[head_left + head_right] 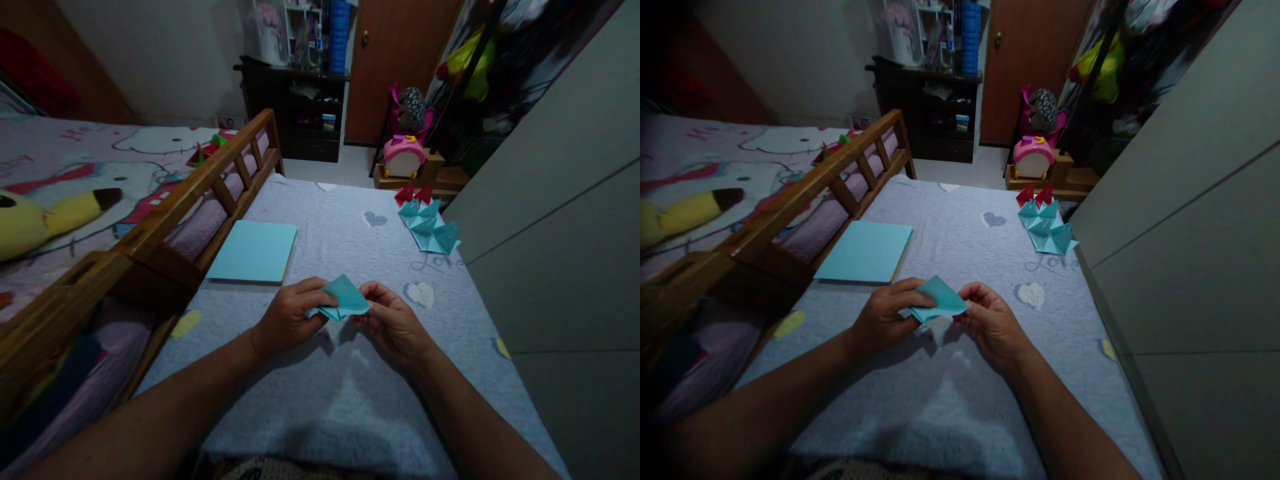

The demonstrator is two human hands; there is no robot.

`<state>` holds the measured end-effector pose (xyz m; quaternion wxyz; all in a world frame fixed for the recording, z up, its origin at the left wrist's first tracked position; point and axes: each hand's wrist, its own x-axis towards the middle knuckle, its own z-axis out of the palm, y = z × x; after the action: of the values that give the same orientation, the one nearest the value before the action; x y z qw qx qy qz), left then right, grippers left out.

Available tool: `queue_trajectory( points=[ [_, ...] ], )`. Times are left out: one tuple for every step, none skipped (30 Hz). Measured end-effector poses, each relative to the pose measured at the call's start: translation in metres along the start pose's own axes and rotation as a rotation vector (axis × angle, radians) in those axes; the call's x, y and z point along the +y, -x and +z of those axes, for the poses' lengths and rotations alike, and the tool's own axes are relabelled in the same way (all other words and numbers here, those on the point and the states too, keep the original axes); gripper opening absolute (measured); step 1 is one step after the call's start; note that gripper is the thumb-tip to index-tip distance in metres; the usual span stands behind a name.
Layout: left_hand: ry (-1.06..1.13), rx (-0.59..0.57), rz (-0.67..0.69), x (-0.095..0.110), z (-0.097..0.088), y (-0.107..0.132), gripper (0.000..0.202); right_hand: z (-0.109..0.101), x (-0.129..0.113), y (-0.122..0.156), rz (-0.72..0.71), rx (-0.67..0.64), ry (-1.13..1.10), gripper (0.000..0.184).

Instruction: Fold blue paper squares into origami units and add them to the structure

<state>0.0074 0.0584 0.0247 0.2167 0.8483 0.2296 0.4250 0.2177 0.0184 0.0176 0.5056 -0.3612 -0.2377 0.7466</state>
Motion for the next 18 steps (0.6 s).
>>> queue_trajectory(
  points=[
    [0.003, 0.002, 0.003, 0.0003, -0.0004, -0.0003, 0.012, -0.0001, 0.0001, 0.0000, 0.001, -0.001, 0.001, 0.026],
    [0.006, 0.003, 0.007, 0.0006, -0.0007, -0.0007, 0.012, -0.0003, 0.0004, -0.0001, 0.001, -0.002, 0.002, 0.026],
    [0.008, 0.003, 0.012, 0.0010, -0.0010, -0.0010, 0.012, -0.0006, 0.0008, -0.0002, 0.002, -0.003, 0.002, 0.026],
    [0.011, 0.003, 0.015, 0.0013, -0.0011, -0.0013, 0.012, -0.0009, 0.0014, -0.0003, 0.003, -0.005, 0.002, 0.027],
    [0.013, 0.002, 0.016, 0.0016, -0.0012, -0.0014, 0.012, -0.0013, 0.0021, -0.0004, 0.005, -0.007, 0.002, 0.027],
    [0.015, 0.000, 0.017, 0.0018, -0.0012, -0.0015, 0.012, -0.0016, 0.0027, -0.0006, 0.007, -0.008, 0.002, 0.026],
    [0.017, -0.003, 0.017, 0.0020, -0.0012, -0.0013, 0.012, -0.0018, 0.0033, -0.0006, 0.008, -0.008, 0.001, 0.026],
    [0.020, -0.005, 0.016, 0.0022, -0.0012, -0.0011, 0.012, -0.0018, 0.0038, -0.0006, 0.011, -0.009, 0.000, 0.025],
    [0.023, -0.008, 0.014, 0.0023, -0.0012, -0.0009, 0.011, -0.0015, 0.0041, -0.0005, 0.011, -0.010, -0.001, 0.025],
    [0.023, -0.009, 0.014, 0.0024, -0.0013, -0.0006, 0.011, -0.0011, 0.0041, -0.0003, 0.011, -0.012, -0.004, 0.025],
    [0.021, -0.011, 0.012, 0.0025, -0.0015, -0.0004, 0.011, -0.0005, 0.0040, 0.0000, 0.010, -0.012, -0.005, 0.025],
    [0.017, -0.013, 0.010, 0.0025, -0.0017, -0.0003, 0.011, 0.0002, 0.0038, 0.0005, 0.012, -0.013, -0.005, 0.024],
    [0.013, -0.014, 0.009, 0.0026, -0.0020, -0.0002, 0.010, 0.0008, 0.0034, 0.0009, 0.014, -0.012, -0.006, 0.024],
    [0.011, -0.014, 0.009, 0.0026, -0.0022, -0.0002, 0.010, 0.0013, 0.0029, 0.0014, 0.016, -0.010, -0.009, 0.024],
    [0.011, -0.015, 0.011, 0.0026, -0.0024, -0.0001, 0.011, 0.0015, 0.0025, 0.0019, 0.018, -0.009, -0.013, 0.024],
    [0.013, -0.014, 0.010, 0.0025, -0.0025, -0.0001, 0.011, 0.0014, 0.0023, 0.0022, 0.021, -0.008, -0.018, 0.024],
    [0.017, -0.013, 0.011, 0.0023, -0.0025, 0.0000, 0.012, 0.0010, 0.0023, 0.0024, 0.022, -0.008, -0.024, 0.024],
    [0.020, -0.011, 0.010, 0.0022, -0.0024, 0.0001, 0.012, 0.0002, 0.0025, 0.0024, 0.021, -0.010, -0.029, 0.025]
  ],
)
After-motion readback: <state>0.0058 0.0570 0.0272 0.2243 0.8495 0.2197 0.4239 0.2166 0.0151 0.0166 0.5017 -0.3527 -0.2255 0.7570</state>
